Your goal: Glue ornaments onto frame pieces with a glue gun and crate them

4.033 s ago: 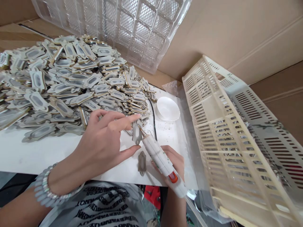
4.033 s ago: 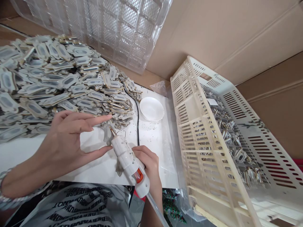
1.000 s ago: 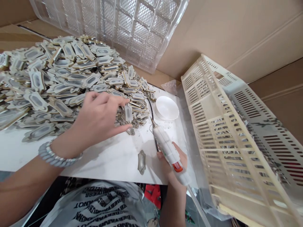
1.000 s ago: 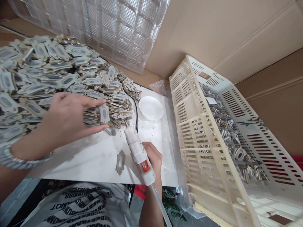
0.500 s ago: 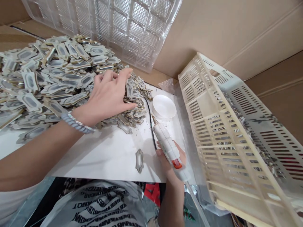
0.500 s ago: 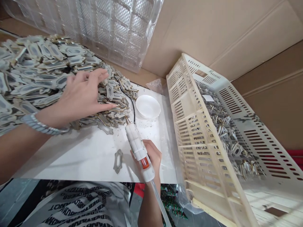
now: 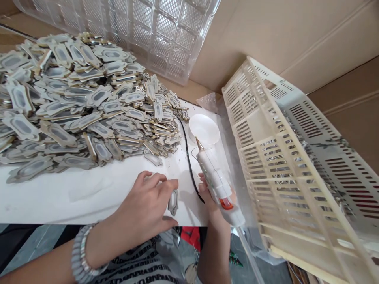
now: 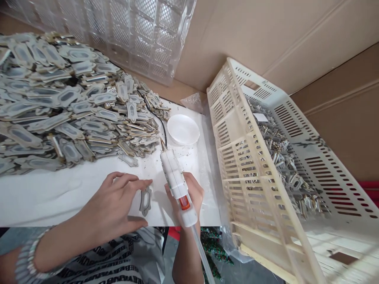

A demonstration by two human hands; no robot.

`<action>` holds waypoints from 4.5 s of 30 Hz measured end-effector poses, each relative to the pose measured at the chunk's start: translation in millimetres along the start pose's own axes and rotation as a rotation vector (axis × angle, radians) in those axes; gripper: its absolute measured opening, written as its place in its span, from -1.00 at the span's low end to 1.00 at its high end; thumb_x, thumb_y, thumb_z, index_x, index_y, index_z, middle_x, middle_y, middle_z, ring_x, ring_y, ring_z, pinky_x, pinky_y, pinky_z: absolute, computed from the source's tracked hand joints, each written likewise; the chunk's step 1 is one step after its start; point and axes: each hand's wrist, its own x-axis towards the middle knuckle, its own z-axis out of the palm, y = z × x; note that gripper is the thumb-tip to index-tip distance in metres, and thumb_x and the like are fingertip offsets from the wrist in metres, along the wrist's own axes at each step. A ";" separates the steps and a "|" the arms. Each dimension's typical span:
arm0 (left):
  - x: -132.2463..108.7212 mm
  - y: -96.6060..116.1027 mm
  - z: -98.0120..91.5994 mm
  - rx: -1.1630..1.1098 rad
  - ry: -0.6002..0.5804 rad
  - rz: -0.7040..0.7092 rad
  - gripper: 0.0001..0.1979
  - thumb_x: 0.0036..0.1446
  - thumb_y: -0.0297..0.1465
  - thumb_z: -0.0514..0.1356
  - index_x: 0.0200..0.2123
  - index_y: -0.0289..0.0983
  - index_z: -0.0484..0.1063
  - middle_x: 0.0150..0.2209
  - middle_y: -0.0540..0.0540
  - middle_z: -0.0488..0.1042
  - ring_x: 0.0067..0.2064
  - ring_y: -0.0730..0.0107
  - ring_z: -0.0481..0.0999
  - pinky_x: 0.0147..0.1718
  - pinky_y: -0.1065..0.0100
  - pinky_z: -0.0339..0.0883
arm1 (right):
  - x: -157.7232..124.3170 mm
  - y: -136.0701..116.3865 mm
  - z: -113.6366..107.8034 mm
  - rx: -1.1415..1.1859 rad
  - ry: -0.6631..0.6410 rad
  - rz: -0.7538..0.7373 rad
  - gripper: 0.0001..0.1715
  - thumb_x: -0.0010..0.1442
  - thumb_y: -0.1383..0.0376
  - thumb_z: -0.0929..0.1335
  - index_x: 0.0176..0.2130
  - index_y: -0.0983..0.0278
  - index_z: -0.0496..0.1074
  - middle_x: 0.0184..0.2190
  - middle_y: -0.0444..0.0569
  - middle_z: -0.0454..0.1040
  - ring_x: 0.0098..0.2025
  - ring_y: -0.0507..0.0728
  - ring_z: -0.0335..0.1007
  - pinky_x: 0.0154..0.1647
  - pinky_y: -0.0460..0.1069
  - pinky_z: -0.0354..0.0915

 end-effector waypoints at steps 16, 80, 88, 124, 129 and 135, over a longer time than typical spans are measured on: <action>21.4 -32.8 -42.3 0.035 0.332 -0.193 -0.77 0.23 -0.23 0.26 -0.12 -0.12 0.30 0.02 -0.06 0.64 -0.02 0.07 0.56 0.00 -0.07 0.32 | 1.3 -9.8 -6.7 0.166 -0.281 -0.129 -0.81 0.21 0.38 0.39 -0.45 0.21 0.48 -0.45 -0.07 0.51 -0.50 0.08 0.44 -0.48 -0.06 0.37; 23.1 -53.9 -60.0 0.262 0.479 0.005 -0.53 0.32 -0.14 0.27 0.19 -0.20 0.36 -0.32 0.09 0.56 -0.05 0.30 0.52 0.13 0.20 0.20 | -0.5 -11.8 -2.4 0.276 -0.388 -0.119 -0.88 0.27 0.32 0.43 -0.35 0.19 0.57 -0.35 -0.08 0.60 -0.40 0.04 0.52 -0.40 -0.14 0.38; 26.6 -47.0 -62.9 0.295 0.494 0.062 -0.81 0.28 -0.28 0.33 -0.07 -0.13 0.45 -0.15 0.08 0.61 -0.05 0.30 0.54 0.08 0.17 0.24 | 2.8 -12.7 -3.0 0.267 -0.413 -0.158 -0.86 0.28 0.30 0.42 -0.30 0.20 0.63 -0.36 -0.03 0.62 -0.39 0.08 0.56 -0.42 -0.11 0.41; 27.9 -46.7 -65.5 0.359 0.517 0.184 -0.65 0.25 -0.39 0.35 -0.36 -0.13 0.16 0.01 0.03 0.66 -0.10 0.25 0.55 0.00 0.07 0.27 | -0.7 -10.1 -0.9 0.261 -0.425 -0.116 -0.88 0.25 0.32 0.43 -0.31 0.19 0.63 -0.38 -0.07 0.60 -0.41 0.05 0.51 -0.42 -0.10 0.40; 27.5 -47.2 -66.1 0.367 0.508 0.191 -0.63 0.22 -0.41 0.37 -0.35 -0.13 0.16 0.02 0.01 0.65 -0.08 0.26 0.55 0.01 0.07 0.27 | -1.7 -9.5 -0.3 0.263 -0.425 -0.095 -0.88 0.24 0.30 0.43 -0.32 0.21 0.63 -0.38 -0.05 0.60 -0.41 0.07 0.51 -0.43 -0.08 0.41; 28.4 -46.8 -66.7 0.353 0.521 0.170 -0.63 0.23 -0.40 0.36 -0.37 -0.14 0.15 0.00 0.07 0.66 -0.09 0.29 0.56 -0.01 0.08 0.27 | -0.8 -9.5 -1.1 0.259 -0.431 -0.089 -0.88 0.22 0.30 0.43 -0.34 0.21 0.62 -0.39 -0.04 0.59 -0.41 0.08 0.51 -0.43 -0.07 0.41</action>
